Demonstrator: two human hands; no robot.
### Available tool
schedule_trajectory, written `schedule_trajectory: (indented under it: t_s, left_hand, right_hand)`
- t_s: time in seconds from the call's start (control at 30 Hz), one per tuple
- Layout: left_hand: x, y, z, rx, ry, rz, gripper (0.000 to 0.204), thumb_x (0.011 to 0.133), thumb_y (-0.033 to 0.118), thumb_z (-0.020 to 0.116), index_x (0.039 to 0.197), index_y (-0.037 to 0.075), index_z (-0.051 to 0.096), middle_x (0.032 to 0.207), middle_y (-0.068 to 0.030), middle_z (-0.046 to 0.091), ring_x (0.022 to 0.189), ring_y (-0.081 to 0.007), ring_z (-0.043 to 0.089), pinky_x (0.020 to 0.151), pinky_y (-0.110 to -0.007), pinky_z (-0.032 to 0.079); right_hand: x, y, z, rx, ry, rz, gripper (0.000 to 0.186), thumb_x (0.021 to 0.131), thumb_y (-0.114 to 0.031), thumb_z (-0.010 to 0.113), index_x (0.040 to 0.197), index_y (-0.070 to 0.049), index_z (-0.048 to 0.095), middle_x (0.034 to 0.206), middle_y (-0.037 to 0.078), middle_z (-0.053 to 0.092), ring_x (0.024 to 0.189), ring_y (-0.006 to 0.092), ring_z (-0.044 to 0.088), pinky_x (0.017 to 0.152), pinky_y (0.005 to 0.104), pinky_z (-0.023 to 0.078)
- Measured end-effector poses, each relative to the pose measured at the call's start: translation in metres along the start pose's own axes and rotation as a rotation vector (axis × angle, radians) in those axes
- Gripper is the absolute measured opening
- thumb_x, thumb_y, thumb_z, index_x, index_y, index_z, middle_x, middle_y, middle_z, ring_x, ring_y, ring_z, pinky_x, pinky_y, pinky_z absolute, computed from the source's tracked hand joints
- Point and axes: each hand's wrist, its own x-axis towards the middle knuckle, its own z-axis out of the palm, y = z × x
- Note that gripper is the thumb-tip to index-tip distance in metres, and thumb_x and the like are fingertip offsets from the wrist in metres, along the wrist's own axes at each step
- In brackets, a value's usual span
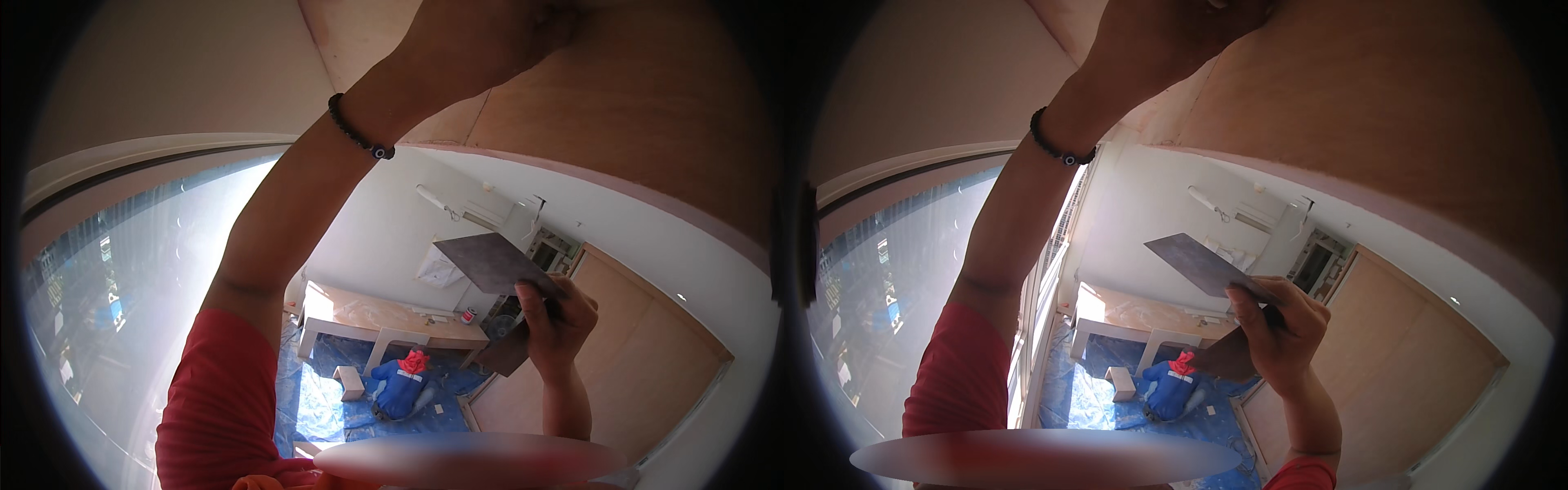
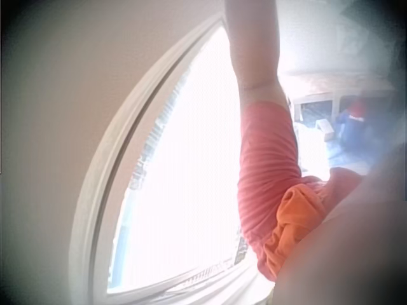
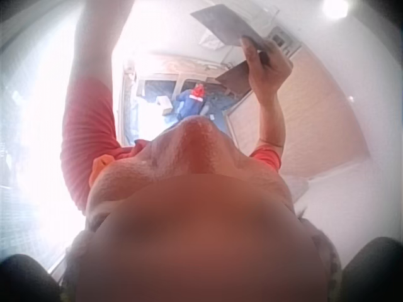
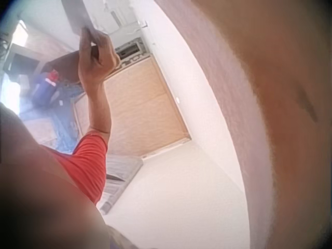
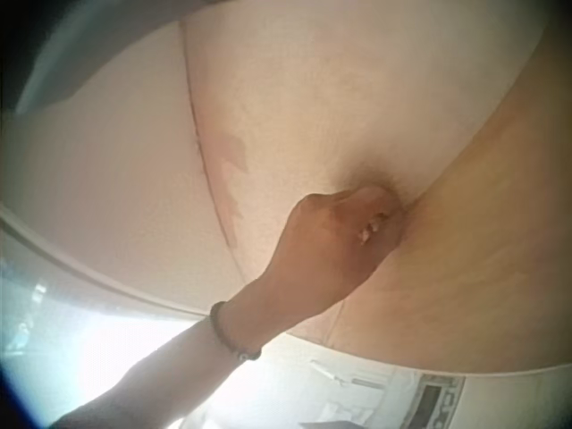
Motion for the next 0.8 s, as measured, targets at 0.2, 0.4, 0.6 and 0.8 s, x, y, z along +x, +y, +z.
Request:
schedule_trajectory:
  t_s: [0.2, 0.4, 0.6, 0.8]
  left_hand:
    - [0.002, -0.013, 0.004, -0.029, 0.013, 0.074, 0.009, 0.092, 0.009, 0.072, 0.091, 0.003, 0.065, 0.085, -0.0109, 0.072, 0.071, -0.0259, 0.074, 0.062, -0.034, 0.059]
    - [-0.008, -0.011, 0.007, -0.159, 0.077, 0.020, 0.011, 0.093, 0.009, 0.073, 0.092, 0.002, 0.065, 0.091, -0.0095, 0.072, 0.074, -0.0224, 0.074, 0.067, -0.033, 0.061]
    - [-0.011, 0.013, 0.009, -0.162, 0.175, -0.158, 0.008, 0.093, 0.009, 0.072, 0.095, 0.001, 0.071, 0.092, -0.0106, 0.077, 0.075, -0.0227, 0.076, 0.070, -0.032, 0.062]
    - [-0.004, 0.024, 0.011, -0.039, 0.161, -0.315, 0.008, 0.090, 0.009, 0.073, 0.090, 0.001, 0.073, 0.085, -0.0131, 0.076, 0.074, -0.0261, 0.076, 0.070, -0.033, 0.060]
  right_hand:
    - [0.001, -0.004, -0.001, 0.022, 0.031, 0.021, 0.010, 0.089, -0.004, 0.080, 0.095, 0.002, 0.075, 0.076, 0.007, 0.073, 0.062, 0.0067, 0.064, 0.056, 0.0220, 0.047]
    - [0.000, -0.004, -0.004, 0.004, 0.043, 0.002, 0.009, 0.089, -0.003, 0.080, 0.094, 0.002, 0.075, 0.076, 0.006, 0.073, 0.062, 0.0057, 0.062, 0.056, 0.0213, 0.046]
    - [-0.003, -0.003, -0.008, -0.016, 0.048, 0.002, 0.008, 0.089, -0.003, 0.079, 0.094, 0.002, 0.075, 0.076, 0.006, 0.072, 0.063, 0.0051, 0.061, 0.057, 0.0211, 0.045]
    - [-0.004, -0.003, -0.008, -0.039, 0.027, 0.014, 0.008, 0.089, -0.003, 0.079, 0.093, 0.002, 0.075, 0.075, 0.006, 0.072, 0.063, 0.0053, 0.061, 0.056, 0.0212, 0.045]
